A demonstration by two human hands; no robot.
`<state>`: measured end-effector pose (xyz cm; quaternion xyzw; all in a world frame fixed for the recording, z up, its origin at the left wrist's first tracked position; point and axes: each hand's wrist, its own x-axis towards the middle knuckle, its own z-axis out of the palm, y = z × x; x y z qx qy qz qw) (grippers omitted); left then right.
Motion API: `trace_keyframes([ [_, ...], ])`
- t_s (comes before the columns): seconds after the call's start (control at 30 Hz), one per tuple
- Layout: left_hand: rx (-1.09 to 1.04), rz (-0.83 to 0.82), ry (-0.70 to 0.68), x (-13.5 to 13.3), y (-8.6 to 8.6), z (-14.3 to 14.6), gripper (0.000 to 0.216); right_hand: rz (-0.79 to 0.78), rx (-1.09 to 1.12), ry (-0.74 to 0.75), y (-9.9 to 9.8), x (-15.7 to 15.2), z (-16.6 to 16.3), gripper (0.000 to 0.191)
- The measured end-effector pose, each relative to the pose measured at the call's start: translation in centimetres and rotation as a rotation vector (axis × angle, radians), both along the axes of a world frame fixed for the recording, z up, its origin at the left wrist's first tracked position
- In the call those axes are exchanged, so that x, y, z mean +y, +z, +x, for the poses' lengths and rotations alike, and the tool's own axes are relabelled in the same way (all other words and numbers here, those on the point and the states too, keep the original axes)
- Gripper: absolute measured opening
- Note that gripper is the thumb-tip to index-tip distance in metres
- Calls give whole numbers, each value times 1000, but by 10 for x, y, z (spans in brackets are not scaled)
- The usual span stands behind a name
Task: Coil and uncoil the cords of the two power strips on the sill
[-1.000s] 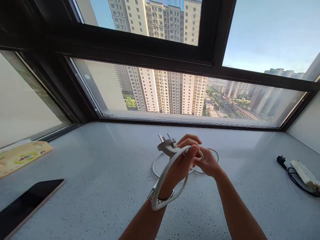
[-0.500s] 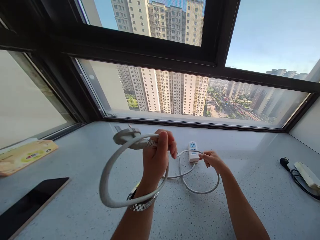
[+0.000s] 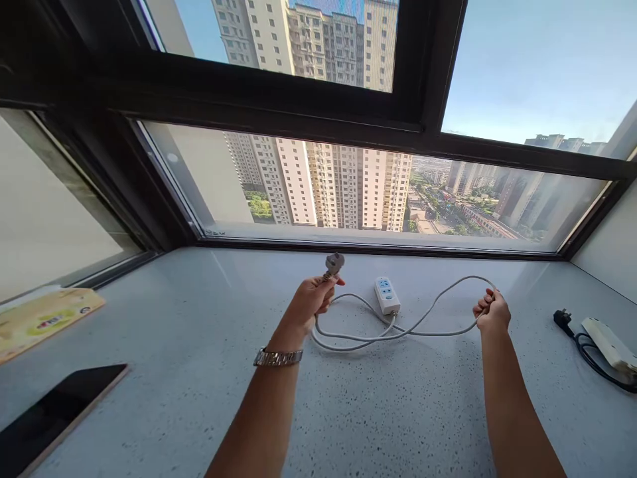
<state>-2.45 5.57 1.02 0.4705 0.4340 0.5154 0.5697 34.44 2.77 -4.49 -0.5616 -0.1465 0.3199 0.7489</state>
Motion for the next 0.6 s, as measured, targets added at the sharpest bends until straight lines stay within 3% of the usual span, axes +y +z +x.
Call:
trace_keyframes([
  [0.17,-669,-53,30,-12,28,-22,35,-45,-199,-235,-5,9,-10,25],
  [0.2,-744,-45,37,-17,34,-22,39,-44,-297,-254,-1,9,-19,32],
  [0.27,-828,-21,39,-29,44,-15,46,9,-582,-156,11,4,-47,45],
  [0.3,-849,-4,30,-36,49,-10,47,76,-761,-11,17,-1,-66,49],
  [0.37,-873,47,5,-50,57,-1,49,304,-990,419,28,-14,-109,58],
  [0.47,-899,147,-34,-70,68,5,49,524,-1123,958,31,-32,-168,67],
  [0.53,-935,234,-30,-82,73,-3,47,412,-1115,1207,21,-34,-187,55],
  [0.6,-971,351,44,-91,75,-21,44,181,-1111,1297,8,-27,-184,47],
])
